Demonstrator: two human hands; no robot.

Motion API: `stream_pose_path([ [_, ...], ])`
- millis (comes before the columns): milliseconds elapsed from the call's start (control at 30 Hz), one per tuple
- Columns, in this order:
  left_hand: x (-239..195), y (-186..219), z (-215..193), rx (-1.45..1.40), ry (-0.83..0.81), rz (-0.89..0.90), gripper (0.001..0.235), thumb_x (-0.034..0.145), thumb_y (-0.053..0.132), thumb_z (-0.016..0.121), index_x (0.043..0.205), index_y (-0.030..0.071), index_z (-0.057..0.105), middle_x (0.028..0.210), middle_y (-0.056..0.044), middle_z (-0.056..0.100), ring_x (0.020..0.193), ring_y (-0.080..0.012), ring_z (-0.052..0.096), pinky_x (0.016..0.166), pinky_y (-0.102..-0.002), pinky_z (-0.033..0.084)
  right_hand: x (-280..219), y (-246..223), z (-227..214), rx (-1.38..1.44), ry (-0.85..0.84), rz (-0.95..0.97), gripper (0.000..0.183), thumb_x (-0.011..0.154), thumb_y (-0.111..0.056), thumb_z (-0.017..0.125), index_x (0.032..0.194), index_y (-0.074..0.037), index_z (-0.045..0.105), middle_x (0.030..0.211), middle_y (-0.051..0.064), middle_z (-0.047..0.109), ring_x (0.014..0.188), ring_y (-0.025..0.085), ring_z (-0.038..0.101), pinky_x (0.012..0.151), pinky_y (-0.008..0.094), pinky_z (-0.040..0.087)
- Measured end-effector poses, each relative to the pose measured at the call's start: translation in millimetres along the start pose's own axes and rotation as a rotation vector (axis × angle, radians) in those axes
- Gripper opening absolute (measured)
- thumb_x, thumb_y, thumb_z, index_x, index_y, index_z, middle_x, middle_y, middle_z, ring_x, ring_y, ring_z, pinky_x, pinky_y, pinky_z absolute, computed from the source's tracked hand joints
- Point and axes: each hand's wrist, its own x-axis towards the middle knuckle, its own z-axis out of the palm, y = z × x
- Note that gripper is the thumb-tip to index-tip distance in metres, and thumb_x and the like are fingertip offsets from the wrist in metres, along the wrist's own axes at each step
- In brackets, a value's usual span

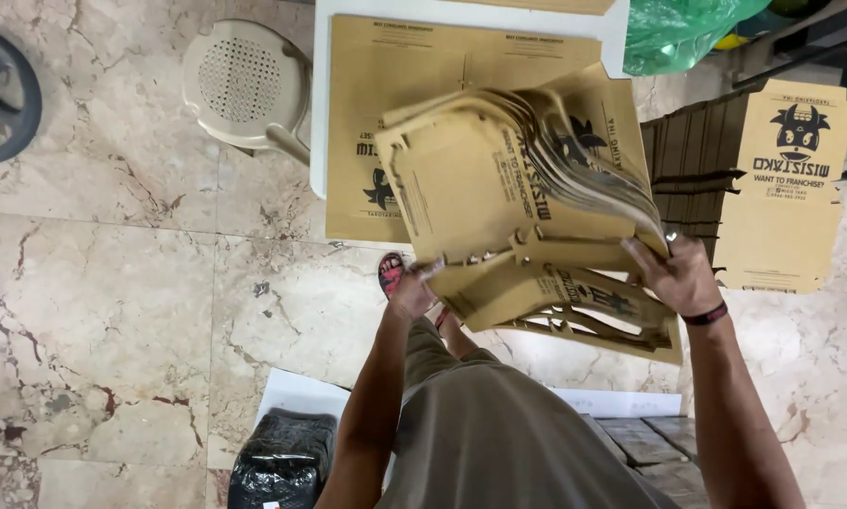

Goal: The person manually separates pre-cut cardboard shapes from the surrounding waste material, clears the waste from a metal template, and places the scraps in a bin.

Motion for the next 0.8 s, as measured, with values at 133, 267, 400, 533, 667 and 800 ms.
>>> stream_pose_path([
  [133,-11.8,-19.7,13.1,0.586,0.132,-0.111,0.032,0.098,0.000,0.058,0.128,0.003,0.067,0.140,-0.007,0.066,0.132,-0.0129,0.061,0.112,-0.018,0.046,13.0,-69.4,-21.9,0.178,-0.003,0.055,0.027,0.094,-0.013,0.073,0.070,0.001,0.069,0.056,0.011,0.066,0.043,0.017,0.066,0.035,0.030,0.050],
  [267,-24.6,-15.5,66.9,0.183,0.068,-0.068,0.037,0.079,0.013,0.083,0.112,0.001,0.075,0.109,-0.013,0.077,0.101,-0.0250,0.073,0.090,-0.033,0.059,53.0,-66.5,-21.9,0.258,-0.111,0.336,0.030,0.108,-0.022,0.053,0.117,0.004,0.067,0.103,0.022,0.071,0.084,0.029,0.070,0.064,0.040,0.062],
  [400,-8.7,-23.0,70.4,0.223,0.122,0.016,0.040,0.074,0.006,0.089,0.107,0.004,0.068,0.078,-0.007,0.069,0.059,-0.0241,0.074,0.053,-0.031,0.063,91.6,-72.2,-22.5,0.324,-0.031,0.633,0.024,0.097,-0.010,0.057,0.103,0.013,0.062,0.083,0.033,0.064,0.049,0.040,0.065,0.047,0.050,0.060],
  [533,-12.5,-35.6,98.4,0.105,0.158,0.084,0.038,0.075,0.002,0.089,0.107,0.002,0.068,0.087,-0.011,0.073,0.073,-0.0301,0.076,0.065,-0.039,0.064,92.3,-6.8,8.6,0.029,-0.019,0.717,0.059,0.093,-0.033,0.075,0.129,0.013,0.065,0.105,0.040,0.065,0.091,0.055,0.068,0.076,0.064,0.054],
  [667,-24.4,-64.0,127.8,0.350,0.176,0.191,0.031,0.078,0.019,0.090,0.101,0.005,0.073,0.083,-0.008,0.070,0.073,-0.0205,0.070,0.065,-0.039,0.060,53.6,-22.0,24.3,0.025,0.103,0.678,0.075,0.096,-0.051,0.073,0.148,-0.003,0.048,0.137,0.033,0.056,0.125,0.054,0.051,0.105,0.066,0.043],
  [800,-52.9,-73.9,223.4,0.510,0.209,0.244,0.023,0.084,0.023,0.084,0.096,0.008,0.071,0.079,-0.006,0.064,0.070,-0.0155,0.060,0.058,-0.035,0.053,-45.8,-138.7,16.0,0.633,-0.057,0.360,0.092,0.079,-0.020,0.073,0.162,-0.011,0.032,0.164,0.026,0.033,0.150,0.052,0.019,0.114,0.071,0.021],
])
